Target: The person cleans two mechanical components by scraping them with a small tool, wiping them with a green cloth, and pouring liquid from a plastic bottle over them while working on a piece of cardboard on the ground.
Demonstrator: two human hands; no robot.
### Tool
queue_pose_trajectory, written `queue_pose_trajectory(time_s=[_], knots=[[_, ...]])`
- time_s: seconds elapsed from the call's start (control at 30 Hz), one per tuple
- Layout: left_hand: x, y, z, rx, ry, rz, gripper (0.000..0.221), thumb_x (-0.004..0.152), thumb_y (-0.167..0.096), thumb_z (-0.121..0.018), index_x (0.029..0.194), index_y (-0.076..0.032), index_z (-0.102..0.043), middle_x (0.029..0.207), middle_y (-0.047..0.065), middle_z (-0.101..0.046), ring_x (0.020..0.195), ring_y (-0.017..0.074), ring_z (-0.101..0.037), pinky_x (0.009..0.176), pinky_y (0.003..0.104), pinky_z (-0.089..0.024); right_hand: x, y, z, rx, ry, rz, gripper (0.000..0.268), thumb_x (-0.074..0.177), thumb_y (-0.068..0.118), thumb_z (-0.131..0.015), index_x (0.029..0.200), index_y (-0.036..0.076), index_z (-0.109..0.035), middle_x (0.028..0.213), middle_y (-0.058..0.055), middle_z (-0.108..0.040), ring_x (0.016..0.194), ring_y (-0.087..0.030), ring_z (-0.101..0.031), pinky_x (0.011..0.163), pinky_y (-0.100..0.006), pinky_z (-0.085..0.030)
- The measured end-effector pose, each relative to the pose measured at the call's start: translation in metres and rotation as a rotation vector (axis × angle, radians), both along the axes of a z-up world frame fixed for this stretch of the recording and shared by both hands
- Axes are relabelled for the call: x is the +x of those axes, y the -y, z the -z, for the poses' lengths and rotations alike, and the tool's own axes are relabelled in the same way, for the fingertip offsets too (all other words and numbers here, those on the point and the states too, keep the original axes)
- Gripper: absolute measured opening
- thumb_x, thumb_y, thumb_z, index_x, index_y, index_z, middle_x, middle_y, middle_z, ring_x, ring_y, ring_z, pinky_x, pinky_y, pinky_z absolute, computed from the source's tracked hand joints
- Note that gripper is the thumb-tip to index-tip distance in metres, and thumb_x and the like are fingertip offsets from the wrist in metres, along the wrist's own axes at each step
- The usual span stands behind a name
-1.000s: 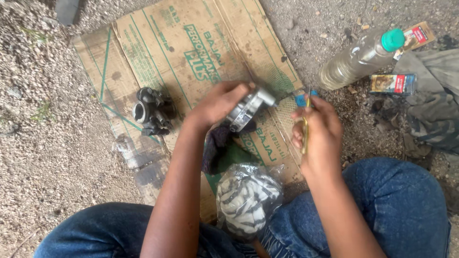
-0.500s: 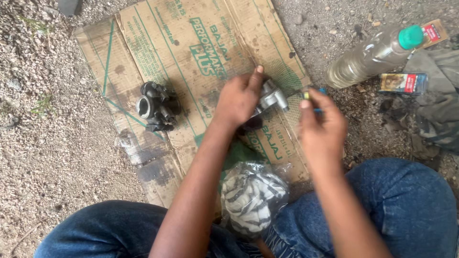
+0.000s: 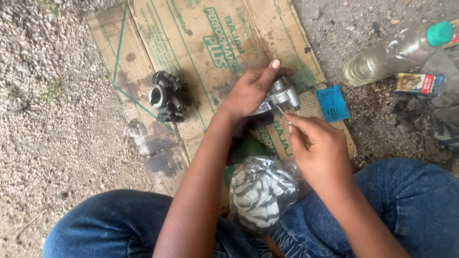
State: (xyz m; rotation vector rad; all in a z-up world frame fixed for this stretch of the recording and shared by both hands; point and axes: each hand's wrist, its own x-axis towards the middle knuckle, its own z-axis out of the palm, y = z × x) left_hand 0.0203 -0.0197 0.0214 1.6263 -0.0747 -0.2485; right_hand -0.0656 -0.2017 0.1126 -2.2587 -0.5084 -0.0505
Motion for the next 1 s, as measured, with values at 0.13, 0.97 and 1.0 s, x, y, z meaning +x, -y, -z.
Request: queue_pose_trajectory(time_s=[0.13, 0.97, 1.0], knots=[[0.0, 0.0, -0.002, 0.038, 0.006, -0.003, 0.066, 0.105, -0.055, -0.035, 0.126, -0.006, -0.074, 0.124, 0.013, -0.075, 0.12, 0.0219, -0.067, 0.107, 0.034, -0.047, -0.003, -0.006, -0.003, -0.114, 0.03, 0.061, 0.025, 0.091, 0.002, -0.07, 0.116, 0.003, -0.074, 0.099, -0.014, -0.073, 0.082, -0.029, -0.072, 0.073, -0.037, -0.056], [0.0, 0.004, 0.003, -0.005, 0.011, -0.012, 0.06, 0.107, -0.05, -0.036, 0.116, -0.007, -0.077, 0.105, 0.01, -0.08, 0.098, 0.0192, -0.074, 0.096, 0.034, -0.056, -0.002, -0.014, -0.002, -0.142, 0.088, 0.066, 0.021, 0.091, 0.002, -0.069, 0.112, 0.003, -0.075, 0.098, -0.014, -0.072, 0.083, -0.032, -0.071, 0.072, -0.04, -0.055], [0.002, 0.001, 0.002, -0.003, 0.019, -0.013, 0.06, 0.107, -0.05, -0.036, 0.116, -0.007, -0.077, 0.105, 0.01, -0.081, 0.098, 0.0191, -0.074, 0.096, 0.034, -0.056, -0.003, -0.013, -0.003, -0.131, 0.115, 0.054, 0.021, 0.091, 0.002, -0.069, 0.112, 0.002, -0.074, 0.099, -0.015, -0.072, 0.085, -0.032, -0.071, 0.074, -0.04, -0.055]])
